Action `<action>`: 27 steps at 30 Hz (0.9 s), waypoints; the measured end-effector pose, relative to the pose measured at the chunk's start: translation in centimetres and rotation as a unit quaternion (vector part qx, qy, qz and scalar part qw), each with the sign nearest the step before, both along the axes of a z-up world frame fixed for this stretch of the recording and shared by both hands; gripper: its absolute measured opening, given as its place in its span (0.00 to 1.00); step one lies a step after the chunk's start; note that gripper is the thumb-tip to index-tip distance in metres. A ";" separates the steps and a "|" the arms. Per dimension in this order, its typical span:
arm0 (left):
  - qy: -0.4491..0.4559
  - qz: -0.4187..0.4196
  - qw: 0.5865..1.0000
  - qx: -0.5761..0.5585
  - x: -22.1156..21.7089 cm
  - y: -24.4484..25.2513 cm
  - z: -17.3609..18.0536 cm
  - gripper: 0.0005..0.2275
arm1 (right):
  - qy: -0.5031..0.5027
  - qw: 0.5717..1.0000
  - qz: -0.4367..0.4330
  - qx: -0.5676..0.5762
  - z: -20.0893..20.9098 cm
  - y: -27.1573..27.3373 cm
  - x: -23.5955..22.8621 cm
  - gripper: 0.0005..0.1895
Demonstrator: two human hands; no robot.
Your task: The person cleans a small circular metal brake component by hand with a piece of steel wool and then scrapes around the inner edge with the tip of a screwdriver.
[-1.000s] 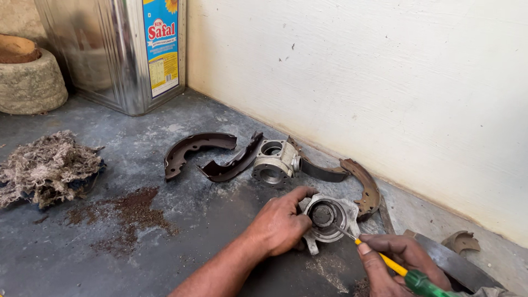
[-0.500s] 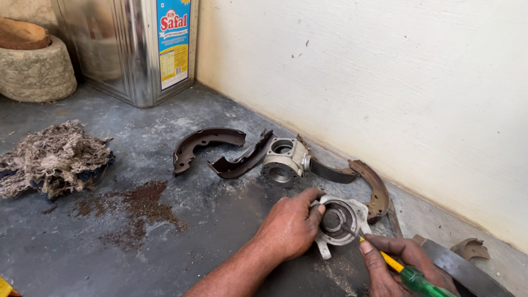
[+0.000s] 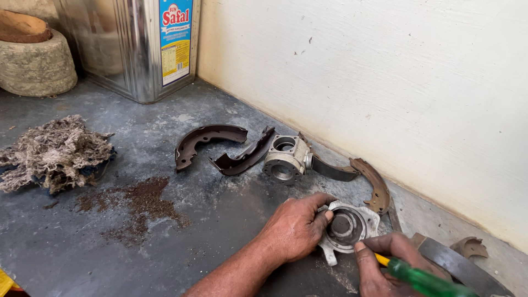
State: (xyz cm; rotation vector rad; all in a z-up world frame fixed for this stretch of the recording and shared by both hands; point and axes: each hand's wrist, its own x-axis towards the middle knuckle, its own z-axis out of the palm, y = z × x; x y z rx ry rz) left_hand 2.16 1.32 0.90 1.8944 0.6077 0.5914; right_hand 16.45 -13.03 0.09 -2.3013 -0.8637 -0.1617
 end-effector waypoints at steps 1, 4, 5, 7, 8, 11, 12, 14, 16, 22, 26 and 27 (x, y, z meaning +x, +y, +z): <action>-0.005 -0.002 1.000 0.001 0.0 -0.1 0.0 0.17 | -0.022 0.998 0.018 0.058 -0.7 0.5 -0.2 0.06; -0.027 -0.002 1.000 0.011 -0.2 -0.1 -0.3 0.17 | -0.076 0.993 0.023 0.092 -0.9 0.4 0.9 0.06; -0.038 -0.001 0.999 0.021 0.0 -0.1 -0.3 0.17 | -0.091 0.993 0.016 0.079 -0.9 0.3 1.0 0.07; -0.038 -0.001 0.999 0.021 0.0 0.0 -0.5 0.17 | -0.059 0.997 -0.004 0.041 -0.6 0.4 0.9 0.06; -0.027 -0.002 1.000 0.011 0.0 0.0 -0.6 0.17 | -0.044 0.999 -0.016 0.023 -0.4 0.4 0.8 0.06; -0.040 -0.004 0.999 0.017 0.0 0.0 -0.8 0.17 | -0.066 0.994 0.007 0.085 -0.6 0.1 0.2 0.06; -0.051 -0.004 0.998 0.025 0.0 0.0 -0.8 0.17 | -0.036 0.993 0.020 0.110 -0.8 0.1 0.4 0.06; -0.042 -0.001 0.999 0.028 -0.1 0.0 -0.7 0.17 | 0.025 0.986 0.046 0.161 -1.4 0.1 1.0 0.05; -0.044 0.000 0.999 0.031 0.0 -0.2 -0.7 0.17 | -0.012 0.982 0.048 0.180 -2.3 0.3 1.4 0.07; -0.031 -0.009 0.999 0.013 0.0 -0.1 -0.6 0.17 | -0.016 0.992 0.003 0.128 -2.0 0.1 0.3 0.08; -0.018 -0.009 1.000 -0.005 -0.1 0.0 -0.4 0.16 | 0.055 0.962 0.034 0.265 -2.3 1.0 -0.3 0.09; -0.017 -0.008 1.000 -0.003 -0.1 0.0 -0.4 0.16 | 0.084 0.958 0.019 0.274 -2.2 1.1 -0.1 0.09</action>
